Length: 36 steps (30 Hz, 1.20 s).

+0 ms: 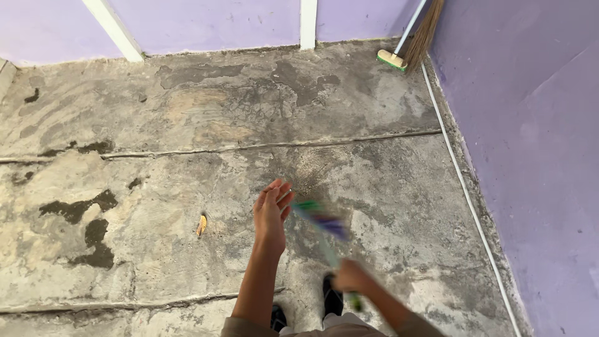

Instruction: The person sweeps debris across a concrete floor using a small hand broom, gathering the material into a pile and moving it toward an edge.

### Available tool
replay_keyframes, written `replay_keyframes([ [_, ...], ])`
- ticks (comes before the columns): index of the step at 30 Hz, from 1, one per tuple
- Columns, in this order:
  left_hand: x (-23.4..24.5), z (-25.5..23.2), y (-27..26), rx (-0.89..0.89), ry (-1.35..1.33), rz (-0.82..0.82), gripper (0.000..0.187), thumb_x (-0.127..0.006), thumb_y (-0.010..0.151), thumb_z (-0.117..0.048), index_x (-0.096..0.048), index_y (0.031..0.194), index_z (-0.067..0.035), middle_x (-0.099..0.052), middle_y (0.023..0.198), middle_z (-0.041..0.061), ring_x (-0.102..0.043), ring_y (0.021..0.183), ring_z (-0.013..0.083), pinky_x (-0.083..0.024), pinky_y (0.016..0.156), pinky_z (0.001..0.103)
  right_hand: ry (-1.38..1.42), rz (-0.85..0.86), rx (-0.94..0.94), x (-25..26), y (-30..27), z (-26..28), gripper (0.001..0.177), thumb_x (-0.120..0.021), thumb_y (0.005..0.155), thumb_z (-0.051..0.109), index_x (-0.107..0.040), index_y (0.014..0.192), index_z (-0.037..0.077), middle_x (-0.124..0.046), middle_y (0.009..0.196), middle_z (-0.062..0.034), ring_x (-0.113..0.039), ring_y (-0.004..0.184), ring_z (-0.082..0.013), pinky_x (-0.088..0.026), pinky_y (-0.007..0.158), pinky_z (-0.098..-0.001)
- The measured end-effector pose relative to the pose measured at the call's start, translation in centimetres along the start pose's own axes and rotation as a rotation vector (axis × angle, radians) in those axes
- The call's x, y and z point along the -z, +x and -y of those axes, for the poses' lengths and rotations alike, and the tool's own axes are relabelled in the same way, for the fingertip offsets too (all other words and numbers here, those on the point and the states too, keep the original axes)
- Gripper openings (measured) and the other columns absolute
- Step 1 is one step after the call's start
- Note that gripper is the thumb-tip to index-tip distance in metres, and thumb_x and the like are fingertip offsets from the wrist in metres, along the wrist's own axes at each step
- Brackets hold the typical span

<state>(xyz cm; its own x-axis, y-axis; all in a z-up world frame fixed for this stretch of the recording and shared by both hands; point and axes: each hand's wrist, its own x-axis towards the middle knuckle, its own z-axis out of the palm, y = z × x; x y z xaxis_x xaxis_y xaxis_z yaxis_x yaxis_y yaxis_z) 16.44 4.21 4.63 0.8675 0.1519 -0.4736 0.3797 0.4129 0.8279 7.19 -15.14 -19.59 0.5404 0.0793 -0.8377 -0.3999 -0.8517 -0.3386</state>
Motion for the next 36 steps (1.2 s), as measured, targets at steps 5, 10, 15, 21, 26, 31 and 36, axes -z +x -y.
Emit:
replay_keyframes([
  [5, 0.6, -0.1, 1.0, -0.009, -0.072, -0.048, 0.036, -0.046, 0.099, -0.028, -0.059, 0.13, -0.015, -0.07, 0.125, 0.002, -0.062, 0.116, 0.0175, -0.042, 0.101, 0.038, -0.013, 0.124, 0.097, 1.6, -2.8, 7.8, 0.045, -0.066, 0.09, 0.007, -0.054, 0.131, -0.008, -0.068, 0.089, -0.0137, -0.062, 0.054, -0.013, -0.052, 0.044, -0.0235],
  [10, 0.4, 0.0, 1.5, -0.016, -0.076, -0.069, 0.033, -0.047, 0.1, -0.027, -0.06, 0.128, -0.015, -0.071, 0.122, 0.001, -0.064, 0.114, 0.0163, -0.044, 0.1, 0.035, 0.277, 0.194, 0.256, 5.5, -9.4, 5.3, 0.052, -0.07, 0.085, 0.011, -0.059, 0.136, 0.009, -0.069, 0.075, -0.0086, -0.055, 0.043, -0.0098, -0.049, 0.038, -0.022],
  [15, -1.4, 0.0, 1.9, -0.005, -0.113, -0.049, 0.032, -0.048, 0.1, -0.028, -0.06, 0.126, -0.015, -0.071, 0.123, 0.001, -0.063, 0.113, 0.0172, -0.044, 0.099, 0.036, 0.538, 0.089, 0.158, 12.6, -15.7, -3.0, 0.049, -0.074, 0.087, 0.021, -0.071, 0.134, 0.012, -0.064, 0.062, -0.0046, -0.038, 0.036, -0.0078, -0.033, 0.032, -0.0205],
  [21, -2.7, 0.2, 2.0, 0.01, -0.105, -0.062, 0.032, -0.049, 0.1, -0.028, -0.06, 0.127, -0.013, -0.07, 0.125, 0.002, -0.063, 0.115, 0.0175, -0.045, 0.099, 0.036, 0.448, -0.166, -0.124, 22.9, -13.4, -20.4, 0.042, -0.073, 0.09, 0.023, -0.072, 0.13, 0.009, -0.066, 0.064, -0.013, -0.042, 0.036, -0.015, -0.04, 0.033, -0.0308],
  [26, -2.7, 1.5, 2.2, -0.014, -0.124, -0.082, 0.035, -0.047, 0.099, -0.027, -0.061, 0.129, -0.016, -0.07, 0.126, 0.001, -0.063, 0.115, 0.0164, -0.044, 0.1, 0.036, 0.508, -0.313, -0.286, 24.8, -7.0, -26.4, 0.037, -0.075, 0.092, 0.012, -0.062, 0.117, -0.012, -0.066, 0.066, -0.0209, -0.052, 0.04, -0.0224, -0.046, 0.035, -0.0351],
  [31, -1.8, 1.9, 2.1, -0.044, -0.163, -0.139, 0.036, -0.047, 0.099, -0.027, -0.06, 0.131, -0.014, -0.07, 0.126, 0.001, -0.064, 0.114, 0.0163, -0.045, 0.099, 0.036, 0.545, -0.502, -0.467, 22.2, -2.4, -25.5, 0.049, -0.081, 0.088, 0.005, -0.048, 0.117, -0.016, -0.066, 0.073, -0.0268, -0.063, 0.047, -0.0284, -0.054, 0.039, -0.0408],
  [36, -2.4, 2.2, 2.0, -0.058, -0.193, -0.187, 0.038, -0.046, 0.099, -0.026, -0.058, 0.133, -0.014, -0.07, 0.126, 0.0, -0.064, 0.112, 0.0156, -0.044, 0.098, 0.035, 0.137, -0.25, -0.188, 19.3, 1.7, -22.1, 0.044, -0.084, 0.081, 0.023, -0.069, 0.108, -0.008, -0.069, 0.079, -0.0155, -0.063, 0.058, -0.0209, -0.054, 0.051, -0.0335],
])
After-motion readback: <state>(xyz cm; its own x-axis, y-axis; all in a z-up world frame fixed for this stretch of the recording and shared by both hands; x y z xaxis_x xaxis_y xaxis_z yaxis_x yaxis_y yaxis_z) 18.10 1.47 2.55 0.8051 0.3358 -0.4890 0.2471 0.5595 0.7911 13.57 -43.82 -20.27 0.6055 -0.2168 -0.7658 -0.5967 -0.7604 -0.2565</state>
